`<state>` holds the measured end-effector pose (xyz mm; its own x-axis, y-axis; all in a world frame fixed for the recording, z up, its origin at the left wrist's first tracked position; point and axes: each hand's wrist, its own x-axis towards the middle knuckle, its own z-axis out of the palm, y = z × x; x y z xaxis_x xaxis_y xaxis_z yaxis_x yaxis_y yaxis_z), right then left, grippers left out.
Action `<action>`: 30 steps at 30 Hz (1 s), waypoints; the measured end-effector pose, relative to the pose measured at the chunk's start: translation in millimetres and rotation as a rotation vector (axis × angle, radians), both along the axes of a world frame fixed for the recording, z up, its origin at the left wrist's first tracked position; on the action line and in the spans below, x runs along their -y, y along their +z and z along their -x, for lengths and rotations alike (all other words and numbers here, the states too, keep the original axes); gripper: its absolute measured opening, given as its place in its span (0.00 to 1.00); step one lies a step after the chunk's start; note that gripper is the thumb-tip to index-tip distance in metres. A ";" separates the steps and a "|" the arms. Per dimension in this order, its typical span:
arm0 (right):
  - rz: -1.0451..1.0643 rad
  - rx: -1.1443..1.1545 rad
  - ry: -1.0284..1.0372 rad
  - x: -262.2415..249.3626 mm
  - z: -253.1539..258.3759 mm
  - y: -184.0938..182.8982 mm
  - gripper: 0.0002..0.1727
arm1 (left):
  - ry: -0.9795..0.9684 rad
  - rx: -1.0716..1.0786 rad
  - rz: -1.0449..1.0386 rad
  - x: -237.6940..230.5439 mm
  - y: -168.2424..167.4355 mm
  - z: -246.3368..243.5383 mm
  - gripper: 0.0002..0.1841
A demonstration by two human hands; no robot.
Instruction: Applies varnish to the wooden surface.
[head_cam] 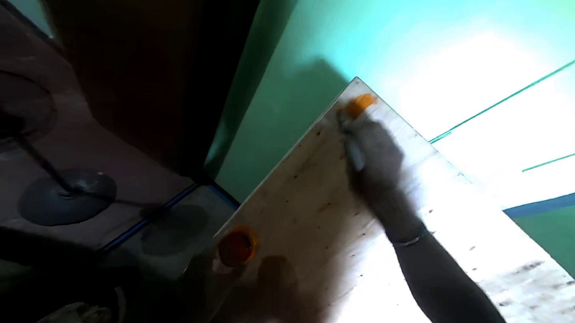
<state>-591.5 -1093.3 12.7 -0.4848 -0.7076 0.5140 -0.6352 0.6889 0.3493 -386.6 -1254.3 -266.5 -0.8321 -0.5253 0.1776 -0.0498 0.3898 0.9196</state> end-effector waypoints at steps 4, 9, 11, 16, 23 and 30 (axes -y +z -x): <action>0.025 0.383 0.141 -0.5 -25.4 -97.8 0.19 | -0.019 -0.025 -0.004 9.4 -7.3 -15.8 0.43; 0.343 0.564 -0.035 16.6 9.6 5.4 0.16 | -0.027 0.035 -0.122 11.1 -1.0 -36.1 0.43; 0.382 0.400 -0.026 17.0 22.4 55.2 0.15 | -0.072 0.086 -0.105 13.9 -14.4 -48.4 0.45; 0.436 0.212 0.114 17.2 62.5 103.2 0.12 | -0.072 0.124 -0.087 11.8 -15.6 -65.2 0.46; 0.044 -0.063 0.150 27.0 40.9 74.4 0.15 | -0.027 0.079 -0.061 6.6 -34.0 -79.0 0.46; -0.184 0.174 0.166 44.1 -19.0 -94.9 0.17 | 0.024 0.079 -0.118 4.0 -19.5 -85.5 0.44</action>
